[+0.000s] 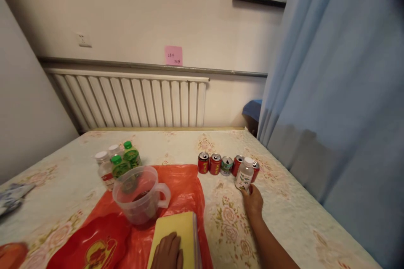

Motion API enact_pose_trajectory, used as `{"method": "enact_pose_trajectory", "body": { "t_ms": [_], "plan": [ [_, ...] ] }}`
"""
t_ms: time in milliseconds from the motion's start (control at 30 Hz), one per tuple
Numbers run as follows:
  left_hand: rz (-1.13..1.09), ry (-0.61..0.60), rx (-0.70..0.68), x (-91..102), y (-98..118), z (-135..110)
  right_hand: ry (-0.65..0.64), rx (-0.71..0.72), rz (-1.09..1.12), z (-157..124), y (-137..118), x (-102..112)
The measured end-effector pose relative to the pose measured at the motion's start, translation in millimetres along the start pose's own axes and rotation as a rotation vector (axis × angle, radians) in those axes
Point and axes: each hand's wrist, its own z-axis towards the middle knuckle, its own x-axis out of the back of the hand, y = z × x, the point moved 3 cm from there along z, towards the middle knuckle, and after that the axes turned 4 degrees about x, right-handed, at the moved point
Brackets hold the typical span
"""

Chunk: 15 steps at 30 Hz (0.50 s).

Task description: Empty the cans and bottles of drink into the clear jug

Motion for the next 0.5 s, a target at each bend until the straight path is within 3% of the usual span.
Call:
{"method": "enact_pose_trajectory", "body": {
  "t_ms": [233,500],
  "plan": [
    [0.003,-0.043,0.046,8.8,12,-1,-0.077,-0.123,-0.009,-23,-2,14],
    [-0.129,-0.142,0.208,7.0,15,-3,-0.217,-0.133,-0.003,-85,-22,33]
  ]
}}
